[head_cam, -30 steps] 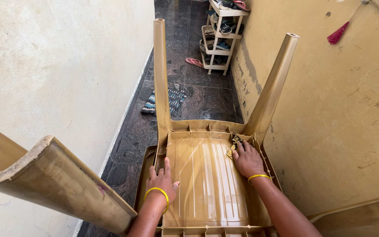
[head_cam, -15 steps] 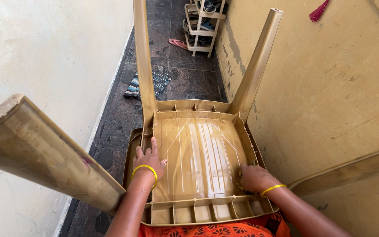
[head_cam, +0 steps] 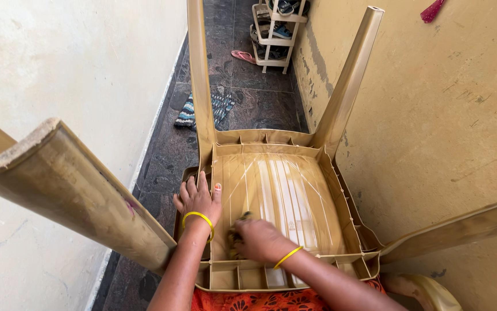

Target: The person cleans the underside of an overturned beige plastic chair using a patterned cloth. They wipe the seat and legs, then dip the cloth into a blue plastic jug of water to wet it before continuing to wipe the chair's surface.

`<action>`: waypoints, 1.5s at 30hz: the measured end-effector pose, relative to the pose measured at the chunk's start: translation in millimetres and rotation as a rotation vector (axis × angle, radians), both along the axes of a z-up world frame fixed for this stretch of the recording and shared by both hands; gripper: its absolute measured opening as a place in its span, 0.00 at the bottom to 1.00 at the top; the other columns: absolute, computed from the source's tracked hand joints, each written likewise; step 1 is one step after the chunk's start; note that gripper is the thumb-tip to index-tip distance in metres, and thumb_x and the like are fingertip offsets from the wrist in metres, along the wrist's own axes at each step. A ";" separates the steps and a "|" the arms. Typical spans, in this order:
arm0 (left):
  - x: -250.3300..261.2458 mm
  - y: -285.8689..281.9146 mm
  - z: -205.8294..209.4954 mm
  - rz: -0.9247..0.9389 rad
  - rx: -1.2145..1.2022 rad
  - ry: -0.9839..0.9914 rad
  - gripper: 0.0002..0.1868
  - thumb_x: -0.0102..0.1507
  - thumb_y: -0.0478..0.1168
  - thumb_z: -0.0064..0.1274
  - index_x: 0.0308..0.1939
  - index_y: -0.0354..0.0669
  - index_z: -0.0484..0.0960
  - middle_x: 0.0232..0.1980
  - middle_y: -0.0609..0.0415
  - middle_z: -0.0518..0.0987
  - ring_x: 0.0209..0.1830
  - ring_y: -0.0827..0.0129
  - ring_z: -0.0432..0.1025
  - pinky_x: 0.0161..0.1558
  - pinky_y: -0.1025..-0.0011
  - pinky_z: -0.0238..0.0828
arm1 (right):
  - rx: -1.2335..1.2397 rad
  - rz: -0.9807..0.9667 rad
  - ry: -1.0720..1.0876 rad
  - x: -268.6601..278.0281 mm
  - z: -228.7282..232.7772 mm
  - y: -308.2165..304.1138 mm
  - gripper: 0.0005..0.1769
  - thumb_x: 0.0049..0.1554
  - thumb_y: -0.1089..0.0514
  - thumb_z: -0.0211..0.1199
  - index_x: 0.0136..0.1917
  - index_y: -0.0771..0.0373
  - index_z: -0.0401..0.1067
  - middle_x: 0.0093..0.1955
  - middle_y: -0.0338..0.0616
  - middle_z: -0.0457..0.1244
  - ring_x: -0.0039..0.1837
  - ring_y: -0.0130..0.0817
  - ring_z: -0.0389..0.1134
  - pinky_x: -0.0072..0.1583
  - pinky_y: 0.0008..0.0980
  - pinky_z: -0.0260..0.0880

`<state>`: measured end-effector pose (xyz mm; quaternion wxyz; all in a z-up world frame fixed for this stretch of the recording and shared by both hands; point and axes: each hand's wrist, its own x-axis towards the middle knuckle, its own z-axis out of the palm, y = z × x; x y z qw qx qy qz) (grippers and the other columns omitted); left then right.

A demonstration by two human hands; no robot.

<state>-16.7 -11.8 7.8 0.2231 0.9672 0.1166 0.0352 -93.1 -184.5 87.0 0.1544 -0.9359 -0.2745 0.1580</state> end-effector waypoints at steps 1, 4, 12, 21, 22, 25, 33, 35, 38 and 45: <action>2.9 0.6 -2.9 0.010 -0.043 0.021 0.38 0.69 0.63 0.33 0.80 0.55 0.50 0.81 0.48 0.53 0.81 0.50 0.42 0.75 0.42 0.29 | 0.071 0.054 -0.018 -2.3 -1.3 9.9 0.18 0.54 0.51 0.65 0.53 0.65 0.73 0.50 0.60 0.68 0.54 0.61 0.69 0.57 0.52 0.69; 5.2 0.6 -12.0 0.018 -0.104 0.023 0.38 0.69 0.63 0.31 0.80 0.57 0.50 0.80 0.50 0.55 0.81 0.52 0.43 0.75 0.43 0.30 | 0.219 0.054 0.150 3.6 -9.0 1.6 0.19 0.51 0.56 0.64 0.56 0.63 0.76 0.47 0.55 0.71 0.49 0.52 0.72 0.55 0.44 0.72; 10.7 -0.4 -18.0 0.001 -0.141 0.028 0.39 0.68 0.64 0.31 0.80 0.57 0.49 0.80 0.52 0.55 0.80 0.54 0.44 0.75 0.45 0.33 | 0.501 -0.711 0.086 76.6 9.6 -182.0 0.25 0.56 0.60 0.59 0.68 0.55 0.69 0.62 0.42 0.67 0.55 0.39 0.74 0.56 0.38 0.76; 9.9 0.7 -15.3 -0.005 -0.119 0.062 0.39 0.69 0.65 0.31 0.80 0.57 0.48 0.80 0.53 0.56 0.80 0.55 0.45 0.75 0.47 0.34 | -0.147 -0.392 -0.032 47.8 -40.9 -127.2 0.44 0.67 0.38 0.49 0.82 0.63 0.35 0.85 0.57 0.28 0.83 0.53 0.22 0.79 0.46 0.28; 9.9 0.1 -14.8 -0.003 -0.129 0.065 0.39 0.69 0.65 0.30 0.80 0.57 0.48 0.80 0.54 0.56 0.80 0.55 0.45 0.75 0.48 0.35 | -0.209 -0.363 -0.067 42.8 -37.8 -110.3 0.47 0.67 0.38 0.49 0.82 0.66 0.31 0.84 0.60 0.25 0.82 0.55 0.18 0.78 0.47 0.25; 9.5 0.7 -14.6 -0.006 -0.149 0.060 0.38 0.69 0.64 0.30 0.80 0.58 0.49 0.80 0.55 0.56 0.80 0.55 0.46 0.76 0.48 0.35 | 0.098 -0.042 -0.001 27.0 -16.4 -73.9 0.38 0.65 0.47 0.51 0.83 0.57 0.42 0.87 0.51 0.31 0.85 0.49 0.23 0.79 0.45 0.28; 8.6 1.6 -10.1 -0.009 -0.187 0.054 0.36 0.70 0.63 0.31 0.80 0.57 0.49 0.79 0.54 0.57 0.79 0.55 0.46 0.75 0.48 0.34 | 0.005 0.481 -0.030 14.6 9.7 5.0 0.23 0.54 0.65 0.59 0.57 0.41 0.81 0.62 0.38 0.64 0.66 0.42 0.60 0.69 0.38 0.61; 8.0 0.7 -9.6 -0.011 -0.188 0.055 0.37 0.69 0.63 0.31 0.80 0.57 0.50 0.79 0.55 0.58 0.79 0.55 0.47 0.75 0.48 0.35 | 0.013 0.553 0.014 19.6 12.9 -1.1 0.21 0.54 0.65 0.60 0.54 0.43 0.82 0.61 0.38 0.65 0.66 0.43 0.61 0.69 0.39 0.61; 7.4 -0.4 -8.1 -0.016 -0.179 0.068 0.37 0.69 0.63 0.32 0.80 0.58 0.50 0.78 0.55 0.60 0.79 0.56 0.49 0.75 0.48 0.36 | -0.036 0.537 0.101 24.3 18.9 -29.3 0.19 0.50 0.65 0.61 0.51 0.46 0.82 0.60 0.38 0.66 0.66 0.43 0.63 0.67 0.40 0.62; 11.2 -0.2 -12.1 -0.046 -0.197 0.027 0.35 0.70 0.62 0.32 0.79 0.56 0.54 0.77 0.54 0.62 0.78 0.54 0.50 0.74 0.47 0.37 | -0.422 -0.010 0.361 25.2 29.1 -156.0 0.06 0.55 0.57 0.63 0.38 0.55 0.79 0.47 0.42 0.73 0.53 0.36 0.75 0.57 0.37 0.73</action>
